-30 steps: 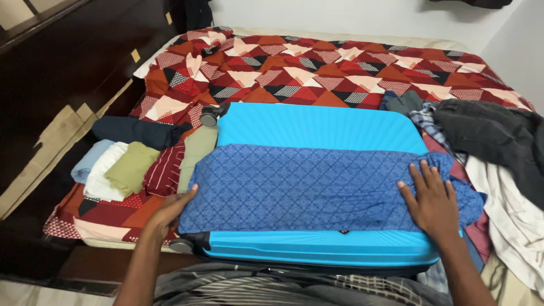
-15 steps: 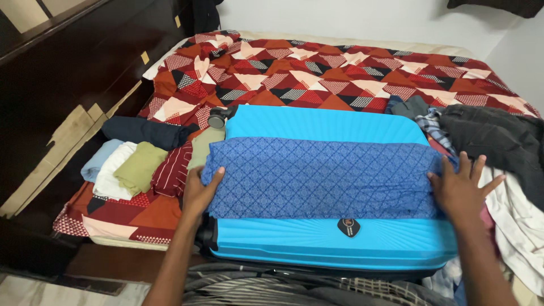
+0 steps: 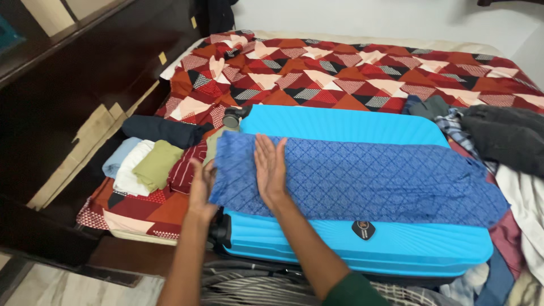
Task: The person folds a blue patterned shirt, a pair of black jeans, a white undershirt, and a pair of beige pants by hand on a bed, stacking the folded items beside a blue suitcase.
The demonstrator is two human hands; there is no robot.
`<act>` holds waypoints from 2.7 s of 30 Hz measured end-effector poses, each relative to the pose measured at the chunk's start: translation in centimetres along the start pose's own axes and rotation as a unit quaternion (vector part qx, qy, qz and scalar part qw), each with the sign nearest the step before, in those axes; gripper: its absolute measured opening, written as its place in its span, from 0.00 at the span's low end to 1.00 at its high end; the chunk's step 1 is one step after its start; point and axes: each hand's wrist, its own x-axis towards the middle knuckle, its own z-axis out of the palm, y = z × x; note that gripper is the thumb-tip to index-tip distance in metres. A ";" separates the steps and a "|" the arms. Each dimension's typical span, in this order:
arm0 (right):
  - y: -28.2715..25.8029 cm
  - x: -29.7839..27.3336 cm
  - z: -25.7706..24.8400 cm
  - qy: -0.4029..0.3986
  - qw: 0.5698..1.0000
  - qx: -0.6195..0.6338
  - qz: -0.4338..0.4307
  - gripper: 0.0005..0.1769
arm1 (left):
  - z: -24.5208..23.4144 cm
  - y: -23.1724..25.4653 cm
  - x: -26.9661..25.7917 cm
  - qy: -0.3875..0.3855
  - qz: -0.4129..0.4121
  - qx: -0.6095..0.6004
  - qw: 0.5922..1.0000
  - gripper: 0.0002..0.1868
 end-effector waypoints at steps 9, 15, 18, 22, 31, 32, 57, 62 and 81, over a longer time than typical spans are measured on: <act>5.5 0.6 -5.7 0.098 0.988 0.096 0.070 0.56 | 8.0 -2.5 3.6 -0.139 0.073 0.238 0.959 0.51; 10.0 2.8 -9.8 -0.014 0.959 0.274 -0.072 0.47 | 11.5 -8.1 4.2 -0.097 0.194 0.743 0.633 0.48; 8.1 0.4 -8.3 0.024 0.974 0.223 -0.009 0.47 | 11.9 -7.2 3.5 -0.120 0.167 0.736 0.645 0.46; 2.0 -3.5 -3.1 0.233 0.964 0.072 0.106 0.53 | 10.0 -5.5 2.8 -0.181 0.180 0.701 0.665 0.43; -3.3 -7.6 -0.1 0.135 0.974 -0.118 -0.142 0.58 | 8.1 -5.9 2.4 -0.223 0.212 0.668 0.678 0.48; -3.1 -6.5 -0.6 0.114 0.984 -0.052 -0.125 0.58 | 7.9 -5.5 2.6 -0.230 0.201 0.608 0.733 0.51; 0.5 -3.4 -3.9 0.145 0.989 -0.036 -0.012 0.55 | 4.5 -4.6 -0.1 -0.050 0.298 0.718 0.627 0.29; -0.6 -4.1 -3.3 0.178 0.983 -0.030 0.035 0.55 | 7.4 -8.3 2.6 -0.112 0.291 0.597 0.739 0.33; -11.0 -15.6 -6.3 0.188 0.838 -0.510 0.054 0.40 | 14.9 -11.7 0.9 -0.070 0.356 0.756 0.545 0.36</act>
